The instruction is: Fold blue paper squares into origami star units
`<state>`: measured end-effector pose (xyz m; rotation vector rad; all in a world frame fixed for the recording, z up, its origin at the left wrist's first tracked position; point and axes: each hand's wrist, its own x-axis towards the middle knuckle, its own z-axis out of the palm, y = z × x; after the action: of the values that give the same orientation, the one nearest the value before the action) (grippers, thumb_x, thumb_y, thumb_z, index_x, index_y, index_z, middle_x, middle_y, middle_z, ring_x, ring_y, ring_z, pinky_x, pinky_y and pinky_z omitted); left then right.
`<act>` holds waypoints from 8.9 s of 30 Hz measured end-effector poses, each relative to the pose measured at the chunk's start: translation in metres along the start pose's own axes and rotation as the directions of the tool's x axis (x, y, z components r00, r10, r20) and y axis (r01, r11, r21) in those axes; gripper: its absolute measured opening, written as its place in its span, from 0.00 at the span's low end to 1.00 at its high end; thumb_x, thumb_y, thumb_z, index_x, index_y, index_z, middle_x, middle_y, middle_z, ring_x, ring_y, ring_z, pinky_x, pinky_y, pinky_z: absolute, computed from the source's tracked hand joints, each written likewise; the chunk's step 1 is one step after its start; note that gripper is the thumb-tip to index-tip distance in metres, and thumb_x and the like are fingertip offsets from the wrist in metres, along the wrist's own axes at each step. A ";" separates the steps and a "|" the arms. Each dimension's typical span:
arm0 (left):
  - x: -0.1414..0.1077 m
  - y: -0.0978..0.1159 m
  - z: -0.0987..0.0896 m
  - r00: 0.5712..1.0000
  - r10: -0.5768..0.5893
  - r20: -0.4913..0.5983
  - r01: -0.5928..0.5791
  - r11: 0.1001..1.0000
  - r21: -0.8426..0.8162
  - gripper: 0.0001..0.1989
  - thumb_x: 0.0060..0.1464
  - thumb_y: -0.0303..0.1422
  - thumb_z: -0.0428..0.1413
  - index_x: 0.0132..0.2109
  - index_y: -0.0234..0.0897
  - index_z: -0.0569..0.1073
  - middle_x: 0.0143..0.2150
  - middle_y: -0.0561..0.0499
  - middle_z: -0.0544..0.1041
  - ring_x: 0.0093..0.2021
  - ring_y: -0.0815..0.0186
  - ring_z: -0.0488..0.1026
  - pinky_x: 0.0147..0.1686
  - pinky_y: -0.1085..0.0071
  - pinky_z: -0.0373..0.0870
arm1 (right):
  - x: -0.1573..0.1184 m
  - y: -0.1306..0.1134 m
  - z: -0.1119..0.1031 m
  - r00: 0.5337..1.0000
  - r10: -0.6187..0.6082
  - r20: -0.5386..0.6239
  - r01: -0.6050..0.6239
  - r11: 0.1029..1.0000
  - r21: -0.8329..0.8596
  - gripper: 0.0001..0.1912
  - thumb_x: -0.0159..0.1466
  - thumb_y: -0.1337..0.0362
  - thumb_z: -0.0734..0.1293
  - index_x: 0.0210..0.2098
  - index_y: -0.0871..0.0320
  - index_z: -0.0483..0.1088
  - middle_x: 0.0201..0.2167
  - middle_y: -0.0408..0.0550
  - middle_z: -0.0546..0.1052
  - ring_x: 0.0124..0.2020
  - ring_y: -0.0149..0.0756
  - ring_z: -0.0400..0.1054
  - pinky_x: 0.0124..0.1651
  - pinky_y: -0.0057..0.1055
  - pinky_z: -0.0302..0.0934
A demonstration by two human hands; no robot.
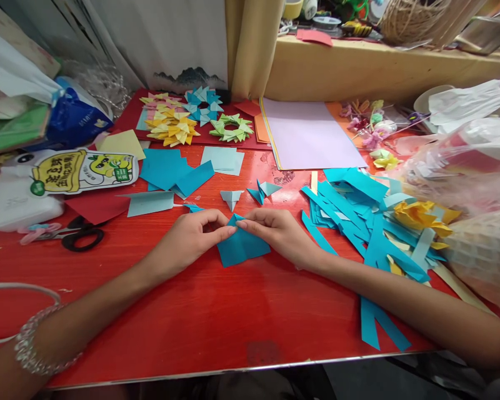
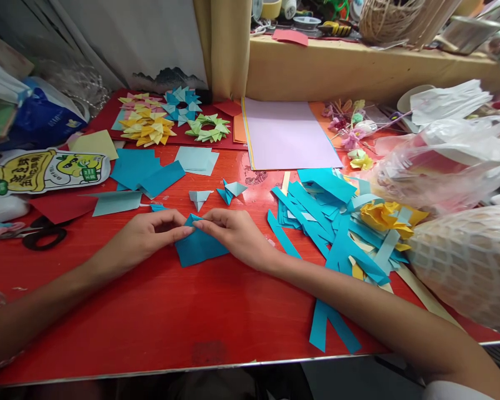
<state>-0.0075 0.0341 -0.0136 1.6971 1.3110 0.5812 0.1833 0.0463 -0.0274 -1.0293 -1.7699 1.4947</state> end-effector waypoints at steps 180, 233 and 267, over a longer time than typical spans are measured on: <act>-0.001 0.008 0.005 0.989 -0.129 -0.065 0.089 0.898 -0.430 0.07 0.52 0.34 0.57 0.32 0.35 0.71 0.26 0.53 0.78 0.27 0.71 0.74 0.27 0.78 0.71 | 0.003 0.005 0.003 0.999 -0.023 -0.047 0.036 0.959 0.282 0.11 0.60 0.58 0.65 0.32 0.60 0.69 0.29 0.45 0.76 0.29 0.30 0.73 0.36 0.29 0.70; -0.006 0.006 0.008 0.950 -0.092 -0.298 -0.062 0.882 -0.467 0.04 0.50 0.32 0.59 0.35 0.42 0.79 0.36 0.55 0.79 0.36 0.69 0.74 0.37 0.75 0.72 | 0.002 0.004 0.000 0.988 -0.019 -0.154 0.070 0.940 0.335 0.10 0.59 0.57 0.67 0.37 0.55 0.72 0.35 0.43 0.74 0.34 0.29 0.67 0.35 0.25 0.64; -0.005 0.004 0.008 0.992 0.024 -0.120 -0.044 0.985 -0.168 0.14 0.52 0.34 0.56 0.47 0.39 0.71 0.36 0.53 0.72 0.39 0.69 0.70 0.41 0.75 0.68 | 0.003 0.004 -0.001 0.991 -0.047 -0.129 0.073 0.977 0.200 0.08 0.57 0.61 0.69 0.35 0.57 0.75 0.35 0.43 0.77 0.39 0.31 0.70 0.43 0.27 0.64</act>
<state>-0.0009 0.0266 -0.0135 1.5666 1.2782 0.8014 0.1832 0.0495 -0.0318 -0.9346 -1.5135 1.5060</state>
